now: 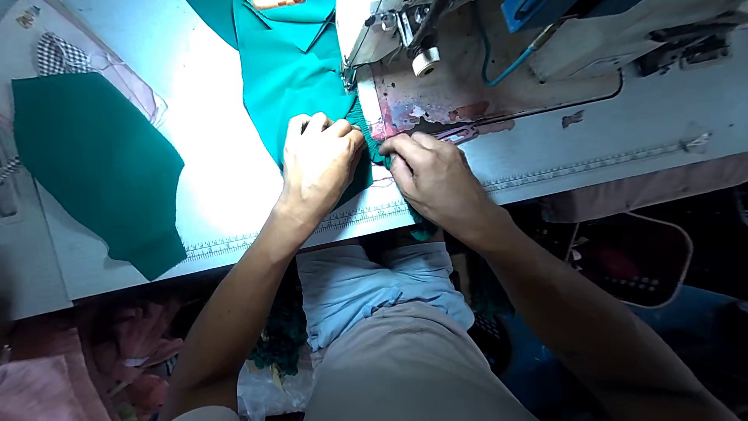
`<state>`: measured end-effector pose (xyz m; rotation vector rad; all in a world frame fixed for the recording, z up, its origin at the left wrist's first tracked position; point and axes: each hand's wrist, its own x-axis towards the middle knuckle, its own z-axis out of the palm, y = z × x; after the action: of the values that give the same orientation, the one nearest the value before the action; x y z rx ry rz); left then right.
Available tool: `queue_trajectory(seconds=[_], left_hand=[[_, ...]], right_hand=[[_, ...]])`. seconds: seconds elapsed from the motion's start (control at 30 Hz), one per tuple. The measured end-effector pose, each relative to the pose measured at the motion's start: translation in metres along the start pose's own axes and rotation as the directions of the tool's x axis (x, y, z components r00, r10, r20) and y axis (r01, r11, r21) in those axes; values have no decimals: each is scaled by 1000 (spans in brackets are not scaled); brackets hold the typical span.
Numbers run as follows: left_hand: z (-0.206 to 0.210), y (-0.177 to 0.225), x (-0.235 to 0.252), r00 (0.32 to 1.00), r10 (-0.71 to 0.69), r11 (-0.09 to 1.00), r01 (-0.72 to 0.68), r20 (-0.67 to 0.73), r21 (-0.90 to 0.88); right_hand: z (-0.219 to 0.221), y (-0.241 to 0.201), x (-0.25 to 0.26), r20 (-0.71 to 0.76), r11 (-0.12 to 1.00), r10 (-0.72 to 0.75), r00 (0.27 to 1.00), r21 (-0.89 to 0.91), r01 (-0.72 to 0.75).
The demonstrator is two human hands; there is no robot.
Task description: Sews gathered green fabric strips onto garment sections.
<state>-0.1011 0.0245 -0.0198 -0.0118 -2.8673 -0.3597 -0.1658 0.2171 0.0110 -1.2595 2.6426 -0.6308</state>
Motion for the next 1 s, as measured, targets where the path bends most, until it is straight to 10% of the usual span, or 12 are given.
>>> queue_trajectory(seconds=[0.37,0.77,1.0], left_hand=[[-12,-21,5,996,51,971,-31,79,-237],[-2,-14,-7,997,69,990,-63,45,-122],[-4,-13,-6,996,67,992,-59,60,-115]], right_hand=[[18,-25,-15,-19,999,11,1000,33,-10],[1,-11,-10,79,969,175,981,165,-186],[3,-5,-20,-21,1000,19,1000,-4,-19]])
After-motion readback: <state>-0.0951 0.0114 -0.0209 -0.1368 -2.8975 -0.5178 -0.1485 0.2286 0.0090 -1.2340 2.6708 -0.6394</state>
